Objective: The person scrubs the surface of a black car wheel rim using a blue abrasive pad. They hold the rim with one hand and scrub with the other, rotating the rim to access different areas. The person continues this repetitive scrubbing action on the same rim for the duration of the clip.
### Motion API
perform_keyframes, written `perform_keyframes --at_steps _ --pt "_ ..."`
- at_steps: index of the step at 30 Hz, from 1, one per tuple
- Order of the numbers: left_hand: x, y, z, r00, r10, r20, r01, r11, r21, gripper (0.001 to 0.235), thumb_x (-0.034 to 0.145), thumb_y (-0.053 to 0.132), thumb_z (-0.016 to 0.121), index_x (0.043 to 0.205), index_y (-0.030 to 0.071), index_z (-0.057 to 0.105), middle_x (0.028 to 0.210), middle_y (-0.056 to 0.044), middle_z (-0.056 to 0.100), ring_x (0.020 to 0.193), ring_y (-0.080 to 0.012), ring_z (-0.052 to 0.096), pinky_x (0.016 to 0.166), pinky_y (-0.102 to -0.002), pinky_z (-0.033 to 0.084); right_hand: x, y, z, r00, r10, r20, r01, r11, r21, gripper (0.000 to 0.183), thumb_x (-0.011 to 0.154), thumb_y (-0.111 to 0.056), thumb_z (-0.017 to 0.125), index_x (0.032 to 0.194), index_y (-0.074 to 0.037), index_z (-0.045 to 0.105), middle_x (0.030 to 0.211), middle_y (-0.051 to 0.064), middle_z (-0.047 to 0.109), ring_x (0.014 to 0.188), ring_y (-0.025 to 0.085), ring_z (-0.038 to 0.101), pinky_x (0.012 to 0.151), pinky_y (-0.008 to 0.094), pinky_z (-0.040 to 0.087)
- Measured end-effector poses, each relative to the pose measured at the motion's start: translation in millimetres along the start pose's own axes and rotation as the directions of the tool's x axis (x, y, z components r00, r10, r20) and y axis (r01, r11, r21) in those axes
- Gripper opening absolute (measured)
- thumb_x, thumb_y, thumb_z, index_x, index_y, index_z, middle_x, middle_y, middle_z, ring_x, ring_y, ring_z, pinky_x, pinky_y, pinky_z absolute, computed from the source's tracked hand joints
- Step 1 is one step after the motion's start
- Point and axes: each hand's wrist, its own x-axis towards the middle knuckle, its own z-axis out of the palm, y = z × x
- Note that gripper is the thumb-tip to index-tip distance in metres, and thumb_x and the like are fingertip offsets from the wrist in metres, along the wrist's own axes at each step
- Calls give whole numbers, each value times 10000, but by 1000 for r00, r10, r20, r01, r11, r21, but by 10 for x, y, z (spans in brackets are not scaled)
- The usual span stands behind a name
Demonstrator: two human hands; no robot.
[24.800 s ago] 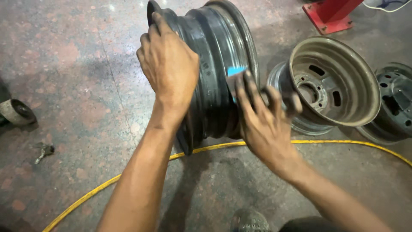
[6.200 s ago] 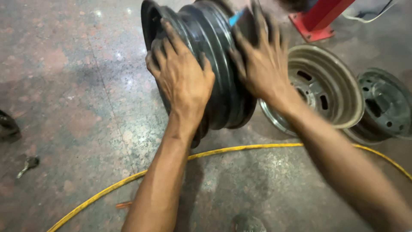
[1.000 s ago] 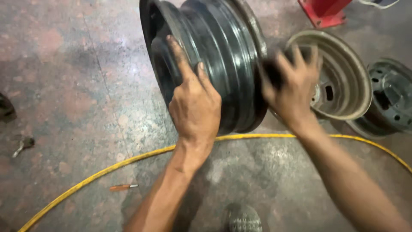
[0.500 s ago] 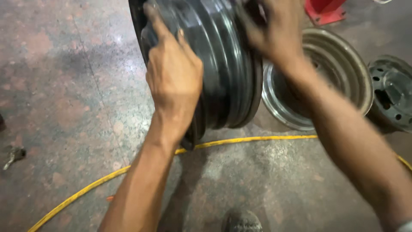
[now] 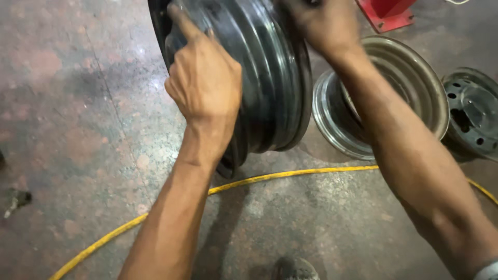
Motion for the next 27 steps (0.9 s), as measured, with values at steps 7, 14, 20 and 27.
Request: perform_keyframes --at_steps 7,14,20,27 --pt "-806 47 47 907 421 -8 -404 875 266 755 899 269 656 1516 36 289 1629 -254 265 1464 -539 238 1214 -598 197 -797 -520 -460 548 823 148 -604 268 751 336 1037 -403 542 1176 -98 523 1050 65 741 865 172 757 768 338 650" --pt "-1340 149 367 783 561 269 -590 806 37 717 988 286 463 1558 -106 276 1687 -211 203 1577 -326 149 1265 -463 101 -1182 -990 -237 458 875 157 -606 178 776 262 1107 -376 502 1020 -129 516 744 -18 516 612 97 464 532 290 366" --pt "-725 657 358 804 495 329 -562 814 150 691 966 304 444 1485 -134 319 1606 -287 248 1559 -369 107 1265 -534 20 -1188 -1023 -241 424 900 102 -634 214 743 229 1098 -372 464 1116 -170 571 953 -76 622 846 34 567 738 244 492" --pt "459 663 285 834 329 442 -432 889 154 674 966 342 408 1483 -76 298 1627 -235 236 1500 -419 83 1205 -561 -5 -1094 -993 -133 434 892 124 -600 183 779 291 1111 -416 472 1001 -151 515 784 -17 504 665 93 462 602 268 420"
